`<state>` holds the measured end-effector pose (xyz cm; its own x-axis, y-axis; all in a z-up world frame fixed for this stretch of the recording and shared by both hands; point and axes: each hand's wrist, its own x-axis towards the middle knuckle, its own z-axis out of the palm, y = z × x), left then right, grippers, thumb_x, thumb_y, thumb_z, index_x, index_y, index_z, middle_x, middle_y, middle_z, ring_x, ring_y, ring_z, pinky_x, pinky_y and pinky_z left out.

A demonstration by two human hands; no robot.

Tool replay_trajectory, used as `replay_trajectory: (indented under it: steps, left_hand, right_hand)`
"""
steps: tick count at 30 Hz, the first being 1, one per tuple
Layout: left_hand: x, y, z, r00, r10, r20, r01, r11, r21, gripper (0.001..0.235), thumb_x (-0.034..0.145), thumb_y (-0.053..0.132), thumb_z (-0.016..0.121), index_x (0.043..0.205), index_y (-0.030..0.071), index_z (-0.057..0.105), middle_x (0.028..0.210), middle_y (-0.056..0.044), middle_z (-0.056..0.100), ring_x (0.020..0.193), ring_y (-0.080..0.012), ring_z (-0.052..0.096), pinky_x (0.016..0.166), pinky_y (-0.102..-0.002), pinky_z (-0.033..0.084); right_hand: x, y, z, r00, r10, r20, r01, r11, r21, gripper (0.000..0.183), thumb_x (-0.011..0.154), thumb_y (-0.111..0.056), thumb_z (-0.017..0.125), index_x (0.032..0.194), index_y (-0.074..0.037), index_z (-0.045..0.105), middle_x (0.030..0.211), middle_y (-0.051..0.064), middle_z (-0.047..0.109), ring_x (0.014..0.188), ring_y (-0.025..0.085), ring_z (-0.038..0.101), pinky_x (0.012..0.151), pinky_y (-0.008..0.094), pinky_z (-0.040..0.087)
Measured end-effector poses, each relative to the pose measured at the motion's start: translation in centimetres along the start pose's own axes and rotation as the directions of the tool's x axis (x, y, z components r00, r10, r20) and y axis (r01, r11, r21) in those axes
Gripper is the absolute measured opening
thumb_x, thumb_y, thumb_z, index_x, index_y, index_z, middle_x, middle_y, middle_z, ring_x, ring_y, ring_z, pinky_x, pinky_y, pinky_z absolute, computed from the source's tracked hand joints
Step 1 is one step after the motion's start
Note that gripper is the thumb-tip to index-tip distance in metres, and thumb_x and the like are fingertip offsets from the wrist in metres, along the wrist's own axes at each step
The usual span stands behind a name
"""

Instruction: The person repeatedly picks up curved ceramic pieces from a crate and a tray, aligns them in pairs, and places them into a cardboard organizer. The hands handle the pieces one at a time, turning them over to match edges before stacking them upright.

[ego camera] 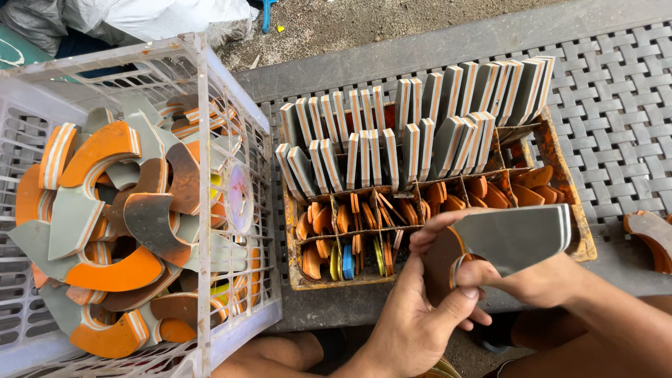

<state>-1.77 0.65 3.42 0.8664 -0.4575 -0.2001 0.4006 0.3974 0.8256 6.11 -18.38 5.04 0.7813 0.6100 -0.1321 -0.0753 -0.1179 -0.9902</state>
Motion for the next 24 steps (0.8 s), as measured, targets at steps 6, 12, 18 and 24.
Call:
replay_trajectory:
  steps: [6,12,18,24]
  left_hand:
    - [0.4,-0.7,0.3,1.0,0.024,0.015,-0.024,0.999,0.026,0.076,0.107,0.026,0.055,0.161,-0.008,0.014,0.139,-0.014,0.055,0.107,-0.0123,0.063,0.077,-0.026,0.061]
    - [0.6,-1.1,0.1,1.0,-0.005,0.014,0.005,0.999,0.037,0.077,0.107,0.022,0.054,0.161,-0.008,0.008,0.136,-0.016,0.053,0.106,-0.0133,0.064,0.075,-0.027,0.062]
    - [0.5,-0.7,0.1,1.0,-0.029,0.009,0.029,0.999,0.022,0.078,0.105,0.021,0.053,0.164,-0.004,0.008,0.132,-0.017,0.052,0.102,-0.0136,0.063,0.075,-0.029,0.062]
    - [0.7,0.7,-0.4,0.995,0.087,0.046,-0.094,0.98,0.173,0.053,0.109,0.028,0.054,0.146,-0.006,0.037,0.136,-0.017,0.055,0.125,-0.0132,0.061,0.107,-0.031,0.055]
  right_hand:
    - [0.2,0.5,0.5,0.989,0.135,-0.068,-0.13,0.989,0.074,0.043,0.08,-0.023,0.081,0.116,-0.002,0.072,0.11,0.011,0.079,0.103,0.022,0.076,0.087,0.037,0.062]
    - [0.1,1.0,0.8,0.979,0.171,-0.108,-0.16,0.982,0.101,0.04,0.078,-0.02,0.081,0.112,-0.002,0.072,0.104,0.01,0.081,0.098,0.02,0.076,0.083,0.036,0.063]
    - [0.3,0.7,1.1,0.986,0.121,-0.116,-0.112,0.99,0.079,0.037,0.079,-0.022,0.081,0.109,-0.002,0.074,0.101,0.01,0.081,0.097,0.019,0.076,0.082,0.036,0.064]
    - [0.4,0.0,1.5,0.981,0.115,-0.155,-0.117,0.993,-0.002,0.043,0.076,-0.023,0.085,0.112,-0.002,0.076,0.11,0.011,0.08,0.104,0.02,0.074,0.089,0.037,0.064]
